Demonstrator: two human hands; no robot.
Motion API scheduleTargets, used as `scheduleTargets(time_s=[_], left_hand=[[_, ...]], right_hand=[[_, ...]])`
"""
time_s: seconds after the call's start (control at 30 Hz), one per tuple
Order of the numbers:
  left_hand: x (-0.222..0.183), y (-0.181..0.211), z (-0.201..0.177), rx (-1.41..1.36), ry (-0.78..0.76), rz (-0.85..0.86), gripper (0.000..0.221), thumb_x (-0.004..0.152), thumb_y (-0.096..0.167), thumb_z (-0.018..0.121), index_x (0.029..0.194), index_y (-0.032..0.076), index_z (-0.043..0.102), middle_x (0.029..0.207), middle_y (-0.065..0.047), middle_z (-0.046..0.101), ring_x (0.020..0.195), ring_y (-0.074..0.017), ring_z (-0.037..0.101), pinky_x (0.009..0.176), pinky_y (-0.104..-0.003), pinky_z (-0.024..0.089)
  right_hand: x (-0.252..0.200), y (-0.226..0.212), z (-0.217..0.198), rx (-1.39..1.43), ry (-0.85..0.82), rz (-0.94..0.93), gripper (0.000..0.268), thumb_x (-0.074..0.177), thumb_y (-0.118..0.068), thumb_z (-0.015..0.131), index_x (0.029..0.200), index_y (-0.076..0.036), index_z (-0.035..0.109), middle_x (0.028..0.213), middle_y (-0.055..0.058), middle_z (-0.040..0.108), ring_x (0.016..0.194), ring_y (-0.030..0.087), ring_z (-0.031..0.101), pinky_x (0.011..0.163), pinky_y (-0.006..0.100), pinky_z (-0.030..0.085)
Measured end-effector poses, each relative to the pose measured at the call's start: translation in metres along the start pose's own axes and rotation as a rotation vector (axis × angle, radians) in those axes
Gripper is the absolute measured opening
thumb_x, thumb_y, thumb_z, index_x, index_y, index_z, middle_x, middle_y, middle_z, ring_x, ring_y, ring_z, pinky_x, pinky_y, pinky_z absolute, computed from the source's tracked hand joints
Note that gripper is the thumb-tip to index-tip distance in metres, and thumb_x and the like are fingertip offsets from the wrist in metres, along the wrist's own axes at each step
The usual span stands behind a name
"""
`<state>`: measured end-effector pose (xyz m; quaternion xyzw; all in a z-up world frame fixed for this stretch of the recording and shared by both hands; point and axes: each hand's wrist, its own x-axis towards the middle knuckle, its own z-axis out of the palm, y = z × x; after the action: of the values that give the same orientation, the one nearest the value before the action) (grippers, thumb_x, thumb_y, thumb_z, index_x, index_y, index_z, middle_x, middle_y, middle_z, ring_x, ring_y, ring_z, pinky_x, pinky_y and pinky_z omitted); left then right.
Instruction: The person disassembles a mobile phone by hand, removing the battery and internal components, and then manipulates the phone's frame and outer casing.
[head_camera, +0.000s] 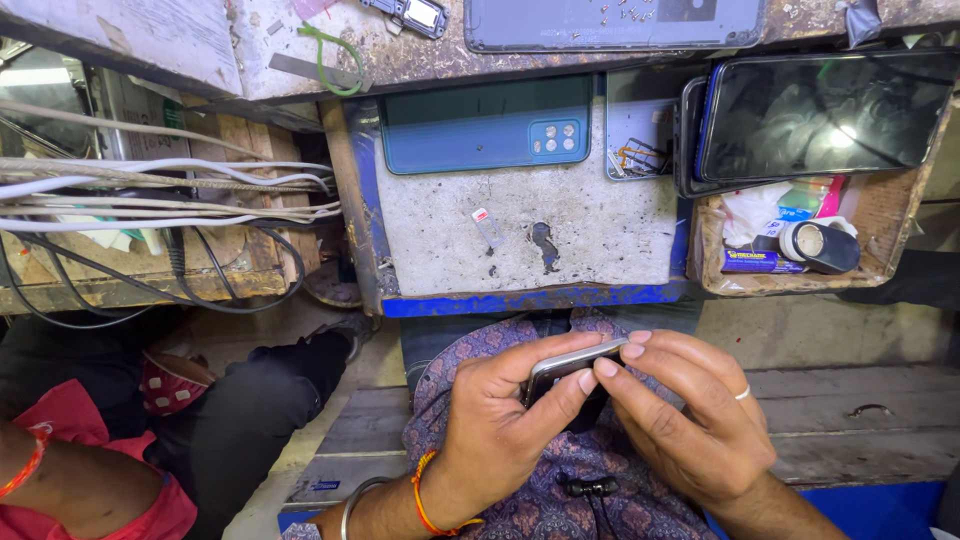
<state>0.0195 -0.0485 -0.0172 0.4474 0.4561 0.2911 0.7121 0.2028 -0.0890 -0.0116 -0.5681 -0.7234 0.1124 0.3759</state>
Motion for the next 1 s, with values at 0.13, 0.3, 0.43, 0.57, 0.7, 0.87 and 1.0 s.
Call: scheduleTargets(time_s=[0.13,0.3,0.43,0.57,0.7,0.87,1.0], left_hand=[[0.0003,-0.0007,-0.0012,-0.005,0.000,0.043,0.029,0.098,0.007,0.073,0.126,0.002,0.073,0.108,-0.004,0.080,0.092,-0.0038,0.068,0.082,-0.022,0.059],[-0.0003,-0.0003,-0.0036,-0.007,0.002,0.050,0.029,0.098,0.008,0.074,0.127,0.002,0.072,0.110,-0.005,0.080,0.093,-0.0044,0.069,0.083,-0.022,0.059],[0.0000,-0.0004,-0.0047,-0.011,0.003,0.069,0.029,0.098,0.007,0.073,0.127,0.001,0.072,0.112,-0.006,0.080,0.096,-0.0054,0.071,0.086,-0.023,0.060],[0.0002,-0.0006,-0.0062,0.001,0.002,0.063,0.029,0.098,0.007,0.073,0.127,0.001,0.072,0.111,-0.006,0.081,0.095,-0.0056,0.071,0.086,-0.023,0.060],[-0.0008,-0.0013,-0.0062,0.007,0.003,0.068,0.029,0.098,0.007,0.073,0.127,0.002,0.072,0.111,-0.006,0.080,0.094,-0.0053,0.070,0.085,-0.023,0.059],[-0.0018,-0.0016,-0.0055,0.013,0.008,0.072,0.029,0.098,0.007,0.073,0.126,0.002,0.072,0.111,-0.006,0.080,0.094,-0.0053,0.070,0.085,-0.023,0.060],[-0.0037,0.0001,-0.0046,-0.012,0.002,0.049,0.027,0.098,0.006,0.073,0.124,0.002,0.074,0.108,-0.006,0.080,0.092,-0.0052,0.069,0.083,-0.023,0.059]], right_hand=[[0.0008,-0.0008,0.0001,0.004,-0.009,-0.010,0.030,0.079,0.002,0.083,0.108,-0.004,0.075,0.110,0.010,0.067,0.104,0.028,0.069,0.090,0.038,0.060],[0.0013,-0.0019,0.0010,0.001,-0.023,-0.015,0.030,0.079,0.002,0.083,0.108,-0.004,0.075,0.110,0.010,0.067,0.104,0.028,0.069,0.091,0.039,0.060],[0.0026,-0.0022,0.0017,-0.007,-0.035,-0.031,0.031,0.079,0.003,0.083,0.108,-0.004,0.075,0.110,0.010,0.067,0.104,0.029,0.069,0.091,0.039,0.060],[0.0031,-0.0038,0.0021,-0.007,-0.036,-0.029,0.031,0.080,0.002,0.083,0.110,-0.003,0.075,0.110,0.011,0.067,0.105,0.029,0.069,0.091,0.039,0.061],[0.0036,-0.0030,0.0017,-0.007,-0.037,-0.040,0.031,0.080,0.003,0.082,0.110,-0.003,0.075,0.110,0.011,0.067,0.105,0.030,0.069,0.091,0.039,0.061],[0.0038,-0.0039,-0.0014,-0.012,-0.070,-0.045,0.034,0.079,0.003,0.082,0.111,-0.003,0.074,0.110,0.012,0.067,0.104,0.031,0.069,0.092,0.040,0.060],[0.0066,-0.0071,-0.0046,0.012,-0.072,-0.038,0.033,0.078,0.003,0.082,0.110,-0.004,0.074,0.109,0.012,0.067,0.104,0.030,0.069,0.091,0.039,0.060]])
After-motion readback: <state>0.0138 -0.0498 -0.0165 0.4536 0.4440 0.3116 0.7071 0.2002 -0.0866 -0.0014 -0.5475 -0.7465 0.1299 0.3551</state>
